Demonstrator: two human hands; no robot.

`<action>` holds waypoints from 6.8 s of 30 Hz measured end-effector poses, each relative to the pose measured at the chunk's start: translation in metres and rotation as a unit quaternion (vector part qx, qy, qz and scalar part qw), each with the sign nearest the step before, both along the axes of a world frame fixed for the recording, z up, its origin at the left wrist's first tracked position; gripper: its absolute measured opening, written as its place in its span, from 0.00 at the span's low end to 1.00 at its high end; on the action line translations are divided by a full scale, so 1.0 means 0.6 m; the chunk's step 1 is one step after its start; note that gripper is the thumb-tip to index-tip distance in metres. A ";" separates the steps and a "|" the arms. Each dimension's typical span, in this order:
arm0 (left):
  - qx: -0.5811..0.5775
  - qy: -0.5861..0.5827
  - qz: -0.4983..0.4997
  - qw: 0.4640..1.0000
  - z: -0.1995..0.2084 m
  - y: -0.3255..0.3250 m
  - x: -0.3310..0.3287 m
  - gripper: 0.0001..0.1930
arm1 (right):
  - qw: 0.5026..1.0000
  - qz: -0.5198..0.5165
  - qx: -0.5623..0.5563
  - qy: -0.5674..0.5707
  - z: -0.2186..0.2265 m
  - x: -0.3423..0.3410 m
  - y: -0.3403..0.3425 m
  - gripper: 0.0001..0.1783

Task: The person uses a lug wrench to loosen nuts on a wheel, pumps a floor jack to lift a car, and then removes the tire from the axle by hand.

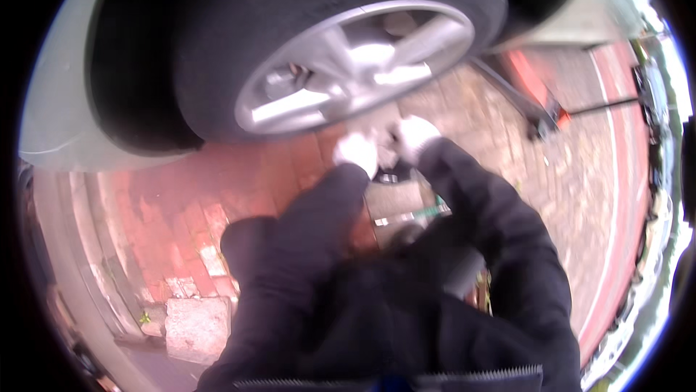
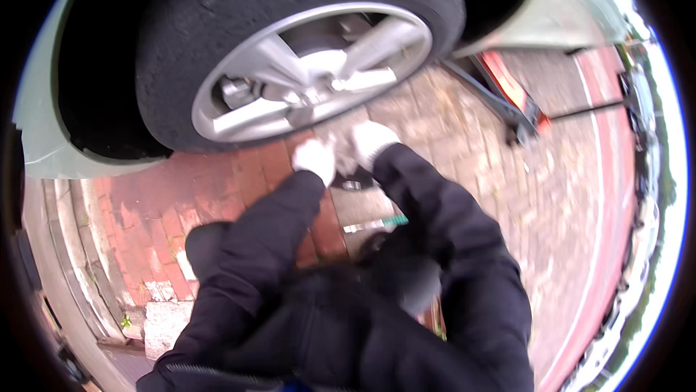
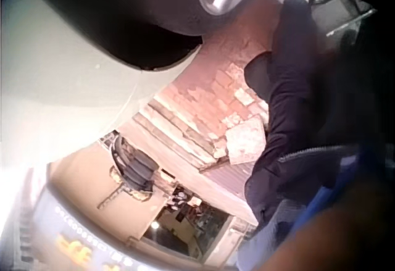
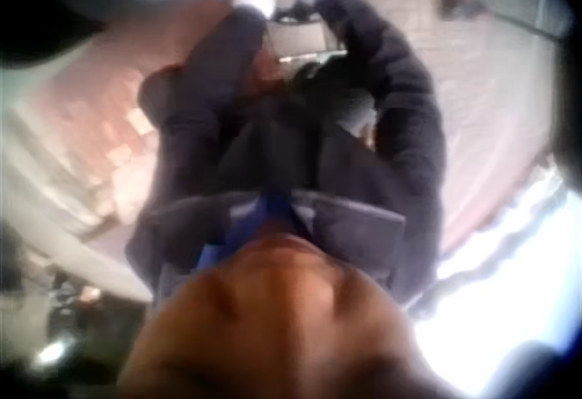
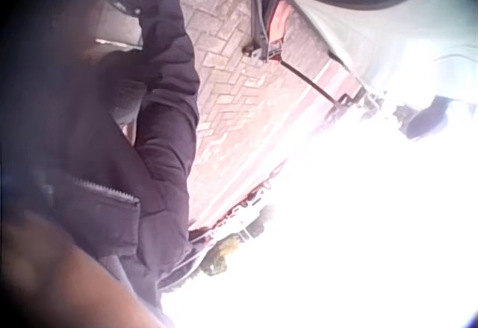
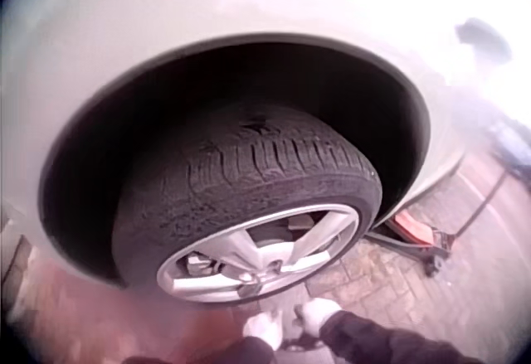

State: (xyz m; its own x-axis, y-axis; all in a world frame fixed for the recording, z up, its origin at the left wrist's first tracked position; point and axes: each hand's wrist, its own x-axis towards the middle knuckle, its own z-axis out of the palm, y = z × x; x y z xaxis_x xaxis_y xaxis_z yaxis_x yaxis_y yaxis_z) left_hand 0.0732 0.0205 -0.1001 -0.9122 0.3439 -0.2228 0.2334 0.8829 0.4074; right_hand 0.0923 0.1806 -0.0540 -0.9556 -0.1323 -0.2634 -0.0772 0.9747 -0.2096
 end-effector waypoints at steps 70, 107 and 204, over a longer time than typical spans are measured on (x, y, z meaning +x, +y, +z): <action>0.786 -0.198 0.371 0.453 -0.107 -0.711 0.204 0.27 | 0.955 0.205 -0.178 0.116 -0.215 0.137 -0.508 0.30; 0.436 -0.223 0.165 0.856 0.146 -0.540 0.028 0.39 | 0.795 -0.600 -0.023 -0.086 -0.354 0.501 0.200 0.15; -0.063 -0.175 -0.188 0.964 -0.115 -0.173 0.122 0.15 | 0.348 -0.508 -0.764 0.192 0.041 0.200 0.116 0.31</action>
